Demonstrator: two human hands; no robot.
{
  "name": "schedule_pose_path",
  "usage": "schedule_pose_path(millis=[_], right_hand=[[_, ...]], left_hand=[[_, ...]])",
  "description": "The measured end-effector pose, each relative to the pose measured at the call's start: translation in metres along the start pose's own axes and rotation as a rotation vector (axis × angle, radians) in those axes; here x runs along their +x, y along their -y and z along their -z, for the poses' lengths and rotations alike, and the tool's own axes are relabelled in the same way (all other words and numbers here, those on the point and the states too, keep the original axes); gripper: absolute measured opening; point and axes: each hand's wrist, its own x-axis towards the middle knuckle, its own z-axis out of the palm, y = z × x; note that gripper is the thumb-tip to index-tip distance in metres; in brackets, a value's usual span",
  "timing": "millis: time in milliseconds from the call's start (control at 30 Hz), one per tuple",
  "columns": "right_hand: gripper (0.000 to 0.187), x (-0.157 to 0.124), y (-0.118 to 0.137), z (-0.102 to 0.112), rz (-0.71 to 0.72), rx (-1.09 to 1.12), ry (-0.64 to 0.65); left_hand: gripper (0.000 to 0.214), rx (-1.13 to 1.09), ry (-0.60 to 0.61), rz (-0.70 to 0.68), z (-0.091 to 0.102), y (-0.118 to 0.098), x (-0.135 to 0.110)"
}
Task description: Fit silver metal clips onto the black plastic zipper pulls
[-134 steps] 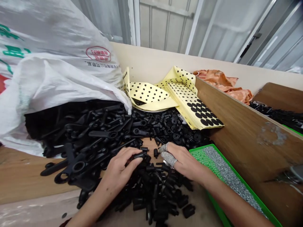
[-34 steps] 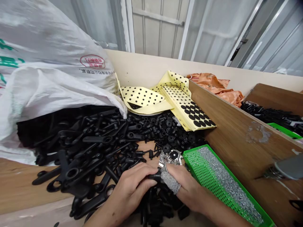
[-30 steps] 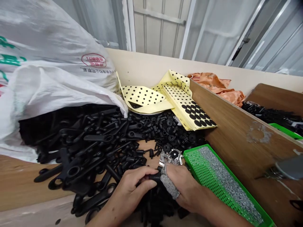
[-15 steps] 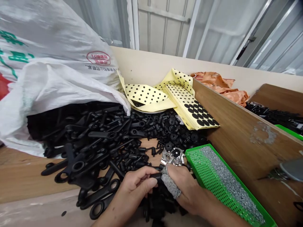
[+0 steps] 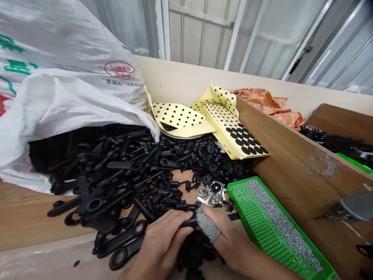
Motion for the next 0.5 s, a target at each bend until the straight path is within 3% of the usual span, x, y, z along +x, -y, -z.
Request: schedule_pose_path(millis=[233,367,500], right_hand=[[0.008,0.011,-0.002,0.001,0.399,-0.286,-0.039],[0.006,0.012,-0.007,-0.002,0.510,-0.451,-0.061],[0.005,0.016,-0.006,0.004,0.603,-0.598,-0.016]], left_hand=[[0.015,-0.257,0.075,0.449,-0.002,-0.001,-0.002],[0.026,-0.542,0.132,0.682,-0.003,0.000,-0.004],[0.034,-0.683,0.143,0.799,-0.002,0.001,-0.004]])
